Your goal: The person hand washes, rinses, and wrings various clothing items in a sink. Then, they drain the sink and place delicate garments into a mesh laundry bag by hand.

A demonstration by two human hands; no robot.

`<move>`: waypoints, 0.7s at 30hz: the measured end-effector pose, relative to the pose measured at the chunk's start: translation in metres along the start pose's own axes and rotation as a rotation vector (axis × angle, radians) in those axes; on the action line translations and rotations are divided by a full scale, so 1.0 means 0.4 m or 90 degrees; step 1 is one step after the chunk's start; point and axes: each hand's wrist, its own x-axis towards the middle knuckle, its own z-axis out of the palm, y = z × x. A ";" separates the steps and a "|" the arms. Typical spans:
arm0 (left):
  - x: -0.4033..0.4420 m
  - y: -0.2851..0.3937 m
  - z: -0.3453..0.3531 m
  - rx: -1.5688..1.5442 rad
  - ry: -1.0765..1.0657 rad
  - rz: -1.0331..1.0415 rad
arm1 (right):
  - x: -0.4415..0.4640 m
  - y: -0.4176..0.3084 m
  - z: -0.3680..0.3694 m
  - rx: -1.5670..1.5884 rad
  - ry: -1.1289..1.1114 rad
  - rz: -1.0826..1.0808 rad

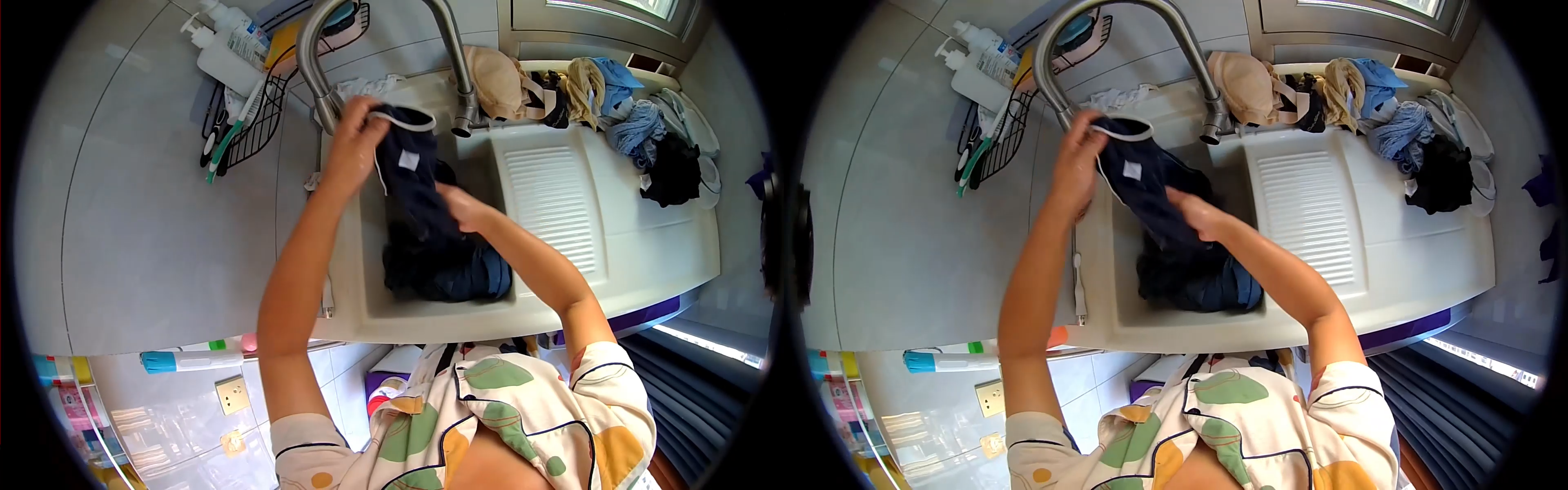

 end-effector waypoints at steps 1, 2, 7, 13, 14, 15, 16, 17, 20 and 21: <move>-0.027 -0.017 0.026 -0.158 -0.033 -0.099 | -0.015 0.005 0.006 0.000 0.005 0.002; -0.063 -0.026 0.056 -0.318 -0.065 -0.201 | -0.036 0.004 0.017 -0.365 0.033 -0.115; -0.215 0.015 0.165 -0.250 -0.472 -0.007 | 0.006 -0.041 -0.007 -1.185 0.089 -0.321; -0.348 -0.010 0.104 -0.132 -0.299 0.091 | 0.011 -0.172 -0.065 -1.503 0.065 -0.211; -0.363 -0.026 0.089 -0.213 -0.222 0.036 | 0.000 -0.194 -0.062 -1.535 0.054 -0.196; -0.377 -0.049 0.070 -0.259 -0.224 -0.032 | -0.014 -0.212 -0.056 -1.557 0.044 -0.195; -0.380 -0.053 0.073 -0.268 -0.211 -0.029 | -0.034 -0.224 -0.025 -1.569 0.032 -0.188; -0.383 -0.055 0.082 -0.276 -0.136 -0.019 | -0.069 -0.235 0.024 -1.528 0.085 -0.306; -0.371 -0.090 0.131 -0.297 -0.039 -0.058 | -0.069 -0.235 0.063 -1.321 0.069 -0.543; -0.353 -0.115 0.165 -0.372 -0.030 -0.057 | -0.068 -0.228 0.109 -1.294 -0.010 -0.630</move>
